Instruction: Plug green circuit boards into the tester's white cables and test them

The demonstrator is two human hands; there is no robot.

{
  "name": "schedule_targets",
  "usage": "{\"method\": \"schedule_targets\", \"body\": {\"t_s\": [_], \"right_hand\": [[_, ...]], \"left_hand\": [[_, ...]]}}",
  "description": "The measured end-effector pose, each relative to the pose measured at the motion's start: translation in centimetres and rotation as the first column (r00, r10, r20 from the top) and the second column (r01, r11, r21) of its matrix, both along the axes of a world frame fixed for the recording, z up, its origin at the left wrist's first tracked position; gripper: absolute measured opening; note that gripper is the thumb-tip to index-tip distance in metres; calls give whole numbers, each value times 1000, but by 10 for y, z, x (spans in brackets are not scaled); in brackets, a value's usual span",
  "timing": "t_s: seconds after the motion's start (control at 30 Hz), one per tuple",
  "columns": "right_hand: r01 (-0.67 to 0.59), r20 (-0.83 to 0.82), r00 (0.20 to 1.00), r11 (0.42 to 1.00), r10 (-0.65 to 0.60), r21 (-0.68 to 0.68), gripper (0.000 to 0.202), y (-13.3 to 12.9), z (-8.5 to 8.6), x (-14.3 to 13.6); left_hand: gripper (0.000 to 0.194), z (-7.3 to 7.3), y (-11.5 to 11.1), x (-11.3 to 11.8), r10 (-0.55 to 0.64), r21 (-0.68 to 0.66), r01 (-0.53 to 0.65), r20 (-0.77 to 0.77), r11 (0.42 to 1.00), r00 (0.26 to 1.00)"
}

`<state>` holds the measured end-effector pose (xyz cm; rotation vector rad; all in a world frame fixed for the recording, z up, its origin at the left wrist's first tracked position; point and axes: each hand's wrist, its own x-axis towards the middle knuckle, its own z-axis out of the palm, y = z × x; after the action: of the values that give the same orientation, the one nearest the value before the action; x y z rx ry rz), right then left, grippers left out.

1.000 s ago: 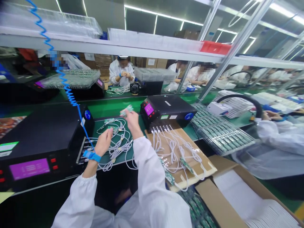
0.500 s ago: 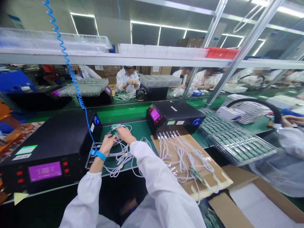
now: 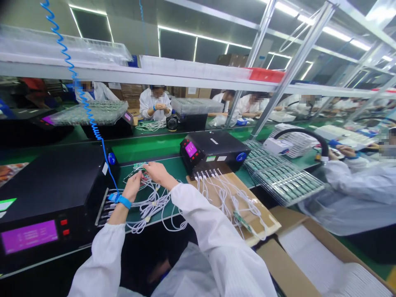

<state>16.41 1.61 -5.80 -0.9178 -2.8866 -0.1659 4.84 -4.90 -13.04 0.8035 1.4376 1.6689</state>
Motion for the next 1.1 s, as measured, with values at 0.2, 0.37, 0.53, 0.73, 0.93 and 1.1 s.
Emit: {"method": "schedule_targets", "body": {"t_s": [0.2,0.37,0.53,0.73,0.93,1.1], "right_hand": [[153,-124,979,986,-160,-61,23,25,0,6],[226,-476,808,928,-348,-295,23,50,7,17],[-104,-694,651,870,-307,-483,37,52,10,17],[-170,-664,350,653,-660,-738,30,61,-5,3],[-163,-557,121,538,-821,-827,25,79,-21,-28],[-62,-603,-77,608,-794,-792,19,113,0,-17]], "left_hand": [[62,-6,-5,11,-24,96,34,-102,995,994],[55,-1,-5,18,19,101,-3,-153,995,988],[37,14,18,28,-55,-13,55,-397,998,916],[38,28,28,33,-82,-69,51,-589,996,804],[39,31,39,28,-66,-113,-3,-600,994,797],[36,17,20,24,-109,-148,33,-543,989,833]]}}
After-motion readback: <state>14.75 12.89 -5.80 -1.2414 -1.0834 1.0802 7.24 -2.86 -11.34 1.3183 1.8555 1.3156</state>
